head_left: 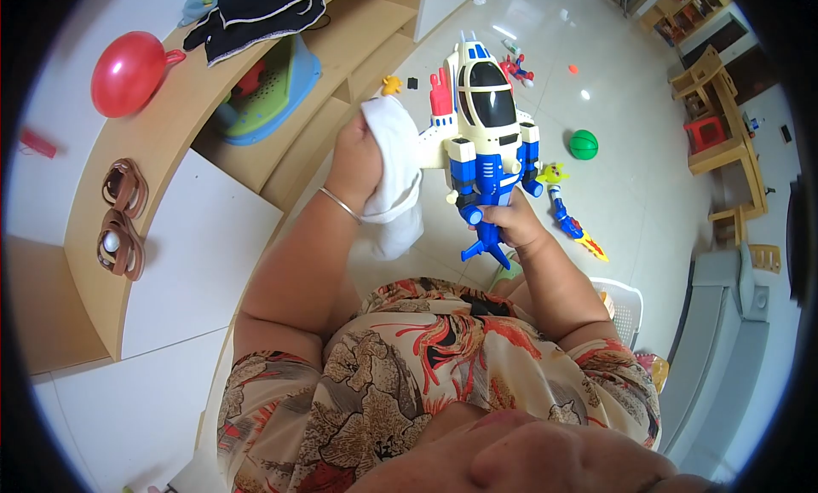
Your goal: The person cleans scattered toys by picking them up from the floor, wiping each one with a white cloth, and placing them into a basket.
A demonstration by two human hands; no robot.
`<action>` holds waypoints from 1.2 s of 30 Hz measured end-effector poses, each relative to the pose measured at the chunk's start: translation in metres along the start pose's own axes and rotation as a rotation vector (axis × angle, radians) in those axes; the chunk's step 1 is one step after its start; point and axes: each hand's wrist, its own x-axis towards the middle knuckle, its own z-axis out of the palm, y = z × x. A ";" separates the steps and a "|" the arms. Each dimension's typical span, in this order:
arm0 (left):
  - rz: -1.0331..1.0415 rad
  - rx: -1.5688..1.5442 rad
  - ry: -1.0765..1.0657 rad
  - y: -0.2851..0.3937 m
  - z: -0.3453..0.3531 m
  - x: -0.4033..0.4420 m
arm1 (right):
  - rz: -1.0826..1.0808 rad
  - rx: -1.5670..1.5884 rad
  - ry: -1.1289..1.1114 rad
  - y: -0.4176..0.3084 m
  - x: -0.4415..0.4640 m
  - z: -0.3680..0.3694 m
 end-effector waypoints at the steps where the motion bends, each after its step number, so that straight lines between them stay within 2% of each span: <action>1: 0.013 -0.061 0.013 0.004 -0.002 0.001 | 0.011 0.014 0.015 -0.001 0.000 0.001; 5: 0.069 0.129 -0.101 -0.005 -0.005 0.010 | 0.000 -0.136 0.085 0.000 0.000 -0.002; 7: 0.356 0.540 -0.222 -0.022 -0.003 0.011 | -0.027 -0.227 0.102 -0.003 -0.001 0.004; 8: 0.354 0.540 -0.220 -0.029 -0.003 0.012 | -0.054 -0.318 0.118 -0.005 -0.003 0.006; 10: 0.178 0.508 -0.223 -0.030 -0.001 0.012 | -0.054 -0.358 0.134 -0.006 -0.004 0.009; 14: 0.266 0.677 -0.199 -0.031 -0.002 0.011 | -0.037 -0.412 0.159 -0.007 -0.005 0.010; 17: 0.228 0.762 -0.179 -0.023 0.000 0.008 | -0.056 -0.455 0.186 -0.001 -0.004 0.009; 24: 0.203 0.709 -0.150 -0.041 -0.003 0.014 | -0.014 -0.442 0.200 0.001 -0.008 0.007; 26: 0.089 0.533 -0.154 -0.039 0.000 0.012 | 0.016 -0.430 0.199 0.006 -0.008 0.002; 30: 0.040 0.505 -0.112 -0.025 0.005 0.010 | 0.051 -0.378 0.205 0.005 -0.010 0.000; 33: -0.083 0.074 -0.042 -0.022 -0.003 0.020 | 0.020 -0.410 0.174 0.000 -0.013 0.002; 36: -0.075 0.033 -0.120 -0.014 -0.001 0.018 | 0.063 -0.343 0.078 0.004 -0.014 -0.003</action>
